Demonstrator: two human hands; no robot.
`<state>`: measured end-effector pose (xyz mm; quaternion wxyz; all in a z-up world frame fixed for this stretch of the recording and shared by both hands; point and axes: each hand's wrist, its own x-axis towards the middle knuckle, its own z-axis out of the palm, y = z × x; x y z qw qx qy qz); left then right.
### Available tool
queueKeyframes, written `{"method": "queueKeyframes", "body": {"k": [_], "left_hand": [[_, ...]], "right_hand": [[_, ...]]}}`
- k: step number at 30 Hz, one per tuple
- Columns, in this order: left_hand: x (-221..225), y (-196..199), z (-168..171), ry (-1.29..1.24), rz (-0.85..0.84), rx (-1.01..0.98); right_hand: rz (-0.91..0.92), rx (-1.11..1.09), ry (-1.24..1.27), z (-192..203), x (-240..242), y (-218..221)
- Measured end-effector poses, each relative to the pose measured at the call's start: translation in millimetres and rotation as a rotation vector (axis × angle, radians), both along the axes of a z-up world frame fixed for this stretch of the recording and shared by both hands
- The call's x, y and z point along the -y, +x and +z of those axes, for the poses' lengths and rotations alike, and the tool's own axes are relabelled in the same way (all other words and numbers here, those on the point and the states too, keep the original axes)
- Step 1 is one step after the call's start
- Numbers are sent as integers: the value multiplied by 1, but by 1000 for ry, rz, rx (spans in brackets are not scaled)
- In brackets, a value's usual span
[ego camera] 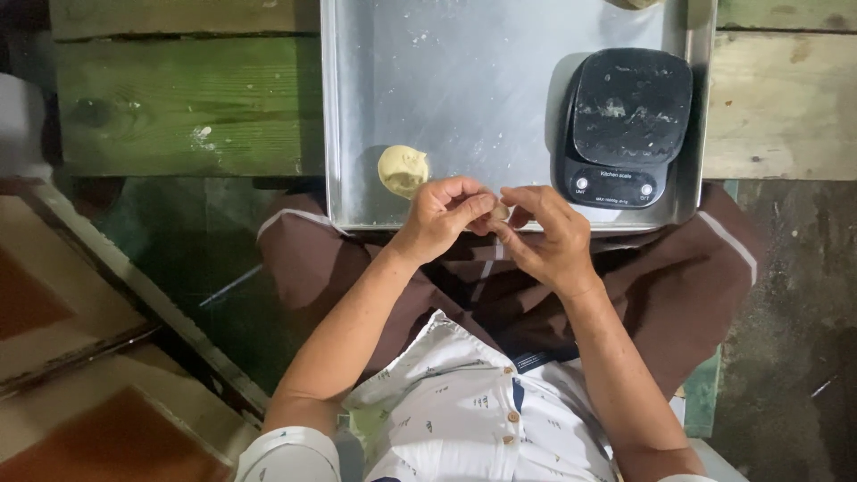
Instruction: Shaping small pieces of dough into decorative flower patterns on a metal tray in a bakery setting
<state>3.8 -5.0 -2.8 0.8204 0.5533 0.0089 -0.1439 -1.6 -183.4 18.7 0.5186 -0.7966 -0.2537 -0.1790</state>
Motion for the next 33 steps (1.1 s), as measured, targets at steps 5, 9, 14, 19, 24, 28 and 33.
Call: {"method": "queueKeyframes", "body": {"k": [5,9,14,19,24,28,33], "left_hand": [[-1,-2,12,-43,12,1],[-1,-1,7,-27,20,17],[1,-2,4,-6,28,33],[-1,0,13,-20,20,40],[0,0,1,-26,19,34],[-1,0,5,-41,18,12],[2,-1,-13,-41,35,-13]], "right_hand": [[-5,-75,10,1,5,1],[9,-179,57,2,6,0],[12,-137,56,3,5,1],[11,-176,98,0,6,1],[18,-166,92,-6,7,0],[25,-129,80,-5,8,2],[23,-71,36,-2,4,0]]}}
